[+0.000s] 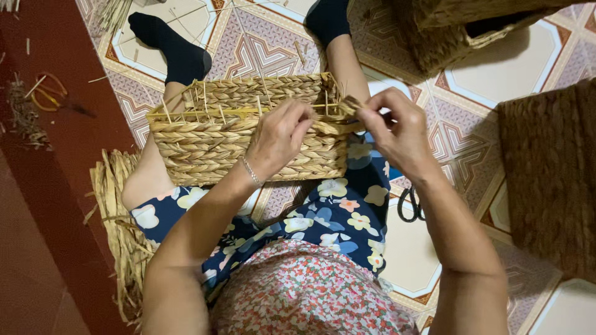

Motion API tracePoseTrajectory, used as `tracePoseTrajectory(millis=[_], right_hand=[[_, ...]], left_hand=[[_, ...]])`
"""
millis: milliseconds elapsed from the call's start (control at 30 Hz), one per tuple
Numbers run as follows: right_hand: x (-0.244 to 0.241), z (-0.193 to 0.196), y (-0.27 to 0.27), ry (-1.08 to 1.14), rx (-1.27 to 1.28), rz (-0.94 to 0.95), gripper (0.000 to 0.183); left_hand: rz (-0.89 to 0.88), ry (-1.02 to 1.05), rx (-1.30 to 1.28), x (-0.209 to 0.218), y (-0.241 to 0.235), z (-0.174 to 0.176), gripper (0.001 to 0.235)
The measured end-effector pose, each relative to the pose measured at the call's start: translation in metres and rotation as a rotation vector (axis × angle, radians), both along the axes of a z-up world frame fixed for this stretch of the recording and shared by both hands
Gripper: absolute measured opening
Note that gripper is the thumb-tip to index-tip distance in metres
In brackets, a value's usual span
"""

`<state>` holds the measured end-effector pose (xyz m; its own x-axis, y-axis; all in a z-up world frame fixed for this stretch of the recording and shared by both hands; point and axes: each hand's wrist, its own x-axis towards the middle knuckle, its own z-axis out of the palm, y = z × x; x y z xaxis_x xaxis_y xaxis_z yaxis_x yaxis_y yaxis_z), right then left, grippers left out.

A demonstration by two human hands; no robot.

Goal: The person weaves a rectangular basket by hand, interlacing dried palm fronds through a bamboo frame. They repeatedly pull fronds through the structure, adjust tension, and trim excess material with scissors.

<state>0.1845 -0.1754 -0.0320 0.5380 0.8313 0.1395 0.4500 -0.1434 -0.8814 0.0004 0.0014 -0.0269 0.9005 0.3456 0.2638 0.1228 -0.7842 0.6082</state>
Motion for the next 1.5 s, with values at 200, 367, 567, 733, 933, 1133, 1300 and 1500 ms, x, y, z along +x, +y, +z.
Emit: tracePoseTrajectory(millis=[200,367,567,733,933,1133,1300,1500], right_hand=[[-0.009,0.001,0.024,-0.312,-0.018,0.181,0.019],[-0.016,0.009,0.030,-0.458,-0.081,0.226,0.024],[-0.014,0.012,0.044,-0.376,-0.063,0.298,0.024],[0.001,0.021,0.057,-0.183,-0.158,0.377,0.025],[0.004,0.019,0.057,-0.087,-0.087,0.408,0.021],[-0.013,0.001,0.053,-0.372,0.093,0.262,0.028],[-0.029,-0.004,0.053,-0.589,0.131,0.165,0.028],[-0.009,0.000,0.036,0.168,-0.328,0.141,0.016]], left_hand=[[-0.066,-0.163,0.302,-0.014,-0.008,-0.014,0.012],[-0.092,-0.228,0.317,-0.019,-0.010,-0.010,0.011],[-0.124,-0.231,0.340,-0.021,-0.010,-0.001,0.014],[-0.113,-0.239,0.321,-0.020,-0.012,0.000,0.017],[-0.112,-0.224,0.300,-0.020,-0.011,-0.001,0.012],[-0.132,-0.234,0.323,-0.019,-0.008,-0.003,0.018],[-0.091,-0.219,0.260,-0.013,-0.009,-0.009,0.017],[0.056,0.085,0.029,0.016,0.000,-0.011,0.021]])
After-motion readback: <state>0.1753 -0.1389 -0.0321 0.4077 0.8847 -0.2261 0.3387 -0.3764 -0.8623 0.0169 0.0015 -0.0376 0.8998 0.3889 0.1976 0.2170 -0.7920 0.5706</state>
